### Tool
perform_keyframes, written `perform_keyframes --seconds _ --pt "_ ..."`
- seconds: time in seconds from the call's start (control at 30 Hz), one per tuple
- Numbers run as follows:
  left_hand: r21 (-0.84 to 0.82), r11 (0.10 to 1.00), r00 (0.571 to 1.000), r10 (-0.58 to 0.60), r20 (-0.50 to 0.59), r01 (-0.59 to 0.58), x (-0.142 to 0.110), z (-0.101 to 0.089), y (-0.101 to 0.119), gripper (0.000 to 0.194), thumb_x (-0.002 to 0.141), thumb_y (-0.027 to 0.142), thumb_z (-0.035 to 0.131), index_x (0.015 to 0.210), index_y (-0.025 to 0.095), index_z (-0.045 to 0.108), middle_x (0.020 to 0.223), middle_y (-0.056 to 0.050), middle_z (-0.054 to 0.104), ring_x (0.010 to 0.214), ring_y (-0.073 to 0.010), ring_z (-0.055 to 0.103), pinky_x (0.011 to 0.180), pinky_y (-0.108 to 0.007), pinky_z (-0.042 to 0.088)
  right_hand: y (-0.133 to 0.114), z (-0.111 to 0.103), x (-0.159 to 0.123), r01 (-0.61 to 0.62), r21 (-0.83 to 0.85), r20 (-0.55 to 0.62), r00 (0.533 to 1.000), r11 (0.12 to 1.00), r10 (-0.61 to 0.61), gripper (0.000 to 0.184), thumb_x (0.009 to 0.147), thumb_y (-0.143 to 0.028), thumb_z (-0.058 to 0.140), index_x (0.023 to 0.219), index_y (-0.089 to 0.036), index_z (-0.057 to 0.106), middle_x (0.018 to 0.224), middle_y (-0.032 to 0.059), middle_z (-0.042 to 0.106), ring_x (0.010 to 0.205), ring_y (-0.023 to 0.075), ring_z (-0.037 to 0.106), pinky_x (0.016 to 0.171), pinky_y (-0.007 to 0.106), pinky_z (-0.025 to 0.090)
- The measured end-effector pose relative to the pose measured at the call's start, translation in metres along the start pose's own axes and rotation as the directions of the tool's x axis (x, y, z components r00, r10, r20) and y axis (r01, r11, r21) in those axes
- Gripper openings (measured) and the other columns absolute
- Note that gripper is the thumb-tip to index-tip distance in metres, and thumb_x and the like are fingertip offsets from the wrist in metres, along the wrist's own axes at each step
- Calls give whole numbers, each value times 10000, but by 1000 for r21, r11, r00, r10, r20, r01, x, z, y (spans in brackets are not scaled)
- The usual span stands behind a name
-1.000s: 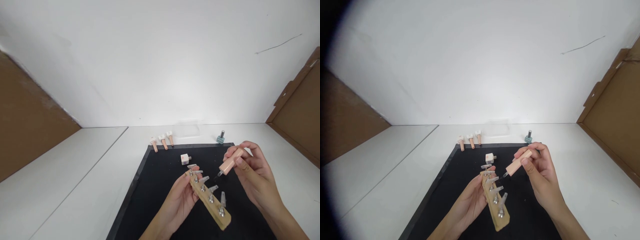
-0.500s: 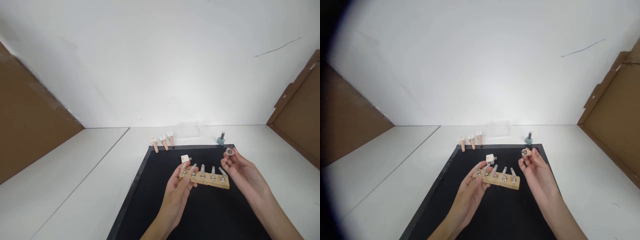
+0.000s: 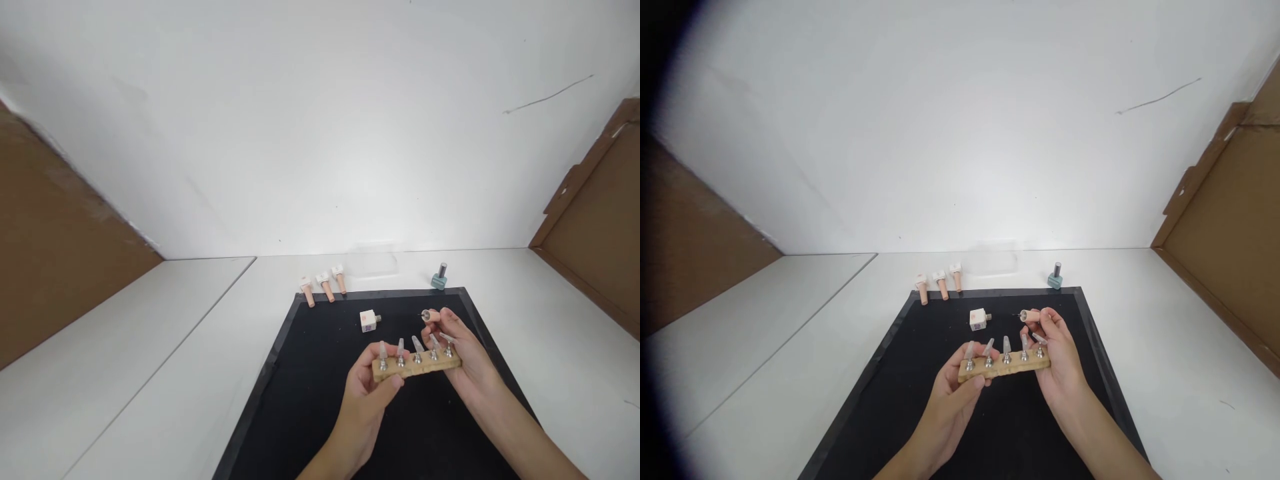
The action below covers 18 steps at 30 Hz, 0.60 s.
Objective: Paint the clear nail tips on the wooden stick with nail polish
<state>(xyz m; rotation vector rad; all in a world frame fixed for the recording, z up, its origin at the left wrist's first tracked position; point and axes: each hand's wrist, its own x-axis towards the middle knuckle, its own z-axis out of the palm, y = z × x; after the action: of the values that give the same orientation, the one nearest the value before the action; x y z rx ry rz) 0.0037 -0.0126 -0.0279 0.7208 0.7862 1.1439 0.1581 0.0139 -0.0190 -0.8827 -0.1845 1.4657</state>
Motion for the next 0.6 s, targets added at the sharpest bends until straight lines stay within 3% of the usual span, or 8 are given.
perform_keyframes --seconds 0.17,0.3,0.5,0.6 --pt "-82 996 1000 -23 -18 21 1 3 2 425 465 366 892 778 168 684 782 -24 669 638 -101 532 630 -220 444 4 7 -7 38 -4 6 999 999 -38 246 651 -207 840 682 -204 596 685 -32 679 555 108 657 550 202 605" --pt "-84 996 999 -19 -41 15 0 7 -1 394 534 448 847 741 155 685 778 -36 644 615 -99 507 598 -231 442 7 8 -11 70 -43 0 998 997 -70 228 682 -235 820 708 -210 594 698 -27 681 545 113 656 525 203 599" --pt "11 993 993 114 -2 -114 -1 7 1 374 604 490 793 636 161 618 694 -12 604 560 -93 492 525 -213 424 10 8 -13 139 -100 -10 990 985 -141 226 694 -275 805 770 -229 597 766 -37 679 604 116 667 622 232 605" --pt "67 981 984 180 15 -180 -3 1 3 369 637 493 766 616 170 589 701 -15 605 524 -95 489 466 -212 402 2 14 -15 251 -100 12 968 963 -251 242 679 -282 813 775 -236 595 792 -42 668 694 112 662 665 213 581"
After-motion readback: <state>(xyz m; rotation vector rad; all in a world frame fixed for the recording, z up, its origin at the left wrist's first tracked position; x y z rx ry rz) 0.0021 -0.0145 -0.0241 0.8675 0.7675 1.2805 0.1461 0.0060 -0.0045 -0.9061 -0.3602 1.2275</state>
